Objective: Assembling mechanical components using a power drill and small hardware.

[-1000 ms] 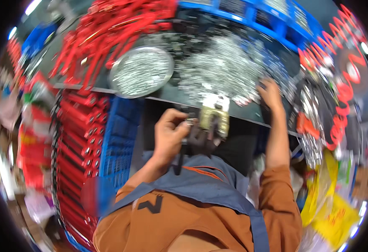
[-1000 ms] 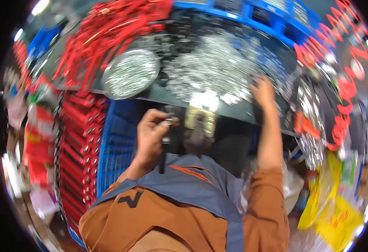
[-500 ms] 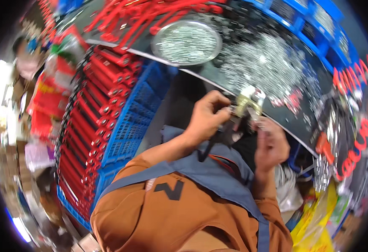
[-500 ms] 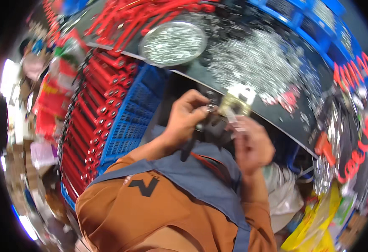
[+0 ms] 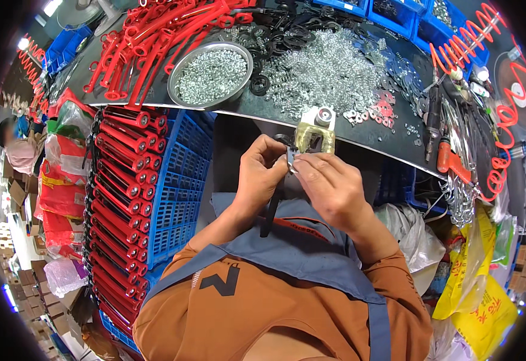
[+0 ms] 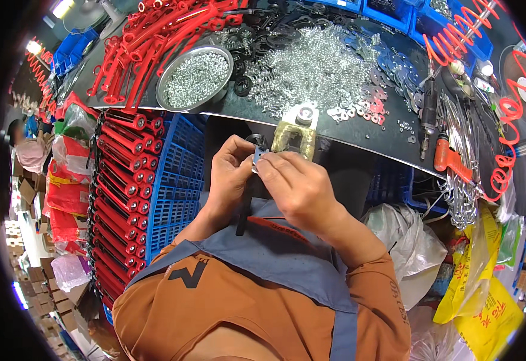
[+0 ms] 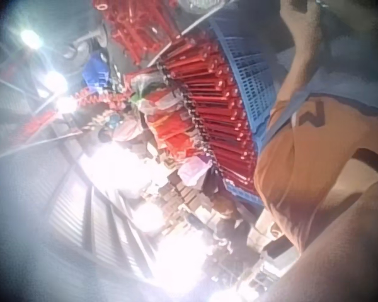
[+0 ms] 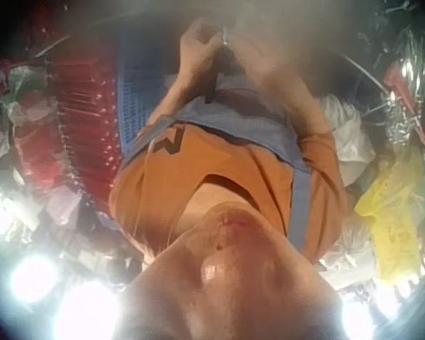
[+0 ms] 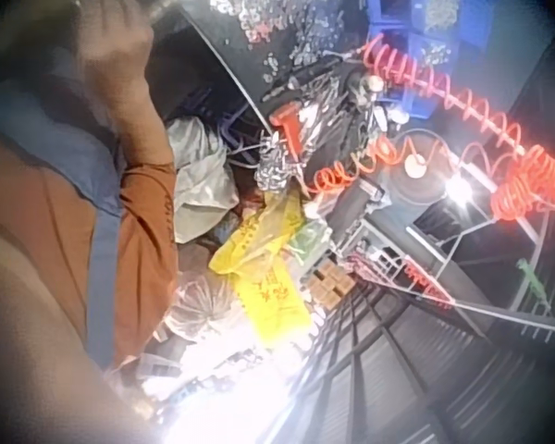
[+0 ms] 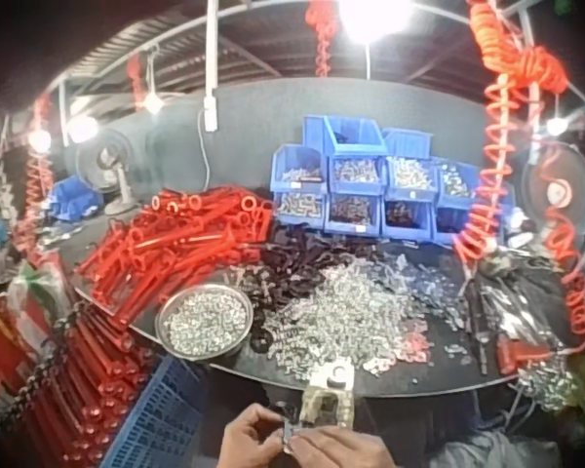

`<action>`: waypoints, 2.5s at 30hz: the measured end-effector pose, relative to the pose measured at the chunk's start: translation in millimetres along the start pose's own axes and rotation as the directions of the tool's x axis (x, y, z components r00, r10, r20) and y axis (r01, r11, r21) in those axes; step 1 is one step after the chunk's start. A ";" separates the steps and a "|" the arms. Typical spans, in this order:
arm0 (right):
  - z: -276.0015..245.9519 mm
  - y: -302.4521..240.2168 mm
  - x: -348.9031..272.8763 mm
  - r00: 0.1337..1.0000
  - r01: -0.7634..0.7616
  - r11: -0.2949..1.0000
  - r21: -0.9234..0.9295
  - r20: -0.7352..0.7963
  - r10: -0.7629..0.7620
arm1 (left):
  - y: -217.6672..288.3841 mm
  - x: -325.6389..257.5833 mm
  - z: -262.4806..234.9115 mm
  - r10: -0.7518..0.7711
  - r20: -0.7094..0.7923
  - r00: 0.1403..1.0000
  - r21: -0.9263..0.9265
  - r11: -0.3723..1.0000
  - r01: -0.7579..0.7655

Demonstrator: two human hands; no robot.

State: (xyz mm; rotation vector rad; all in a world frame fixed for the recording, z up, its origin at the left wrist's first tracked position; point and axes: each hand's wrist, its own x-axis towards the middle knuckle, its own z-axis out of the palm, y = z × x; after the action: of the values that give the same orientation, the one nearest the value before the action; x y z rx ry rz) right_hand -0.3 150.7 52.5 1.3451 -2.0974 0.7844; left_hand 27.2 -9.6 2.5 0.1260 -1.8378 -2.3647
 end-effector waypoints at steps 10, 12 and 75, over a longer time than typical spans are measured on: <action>26.6 6.7 -28.3 0.967 -0.103 0.995 0.001 -0.236 0.100 | 5.1 8.8 -1.0 -0.016 0.226 0.974 -0.096 0.995 0.038; 14.3 21.9 -49.0 0.925 -0.196 0.979 0.056 -0.322 0.204 | 8.8 9.2 -6.7 -0.004 0.207 0.978 -0.095 0.995 0.025; -61.0 66.5 -391.4 -0.056 -0.995 -0.093 -0.017 -0.685 0.727 | -0.2 16.8 22.2 -0.113 0.376 0.920 -0.075 0.986 0.151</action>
State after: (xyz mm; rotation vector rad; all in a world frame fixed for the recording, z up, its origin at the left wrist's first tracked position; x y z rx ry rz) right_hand 90.0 458.6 -189.2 -0.9641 -2.2518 0.7100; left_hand 7.2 8.8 8.1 -0.2342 -1.9043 -2.7264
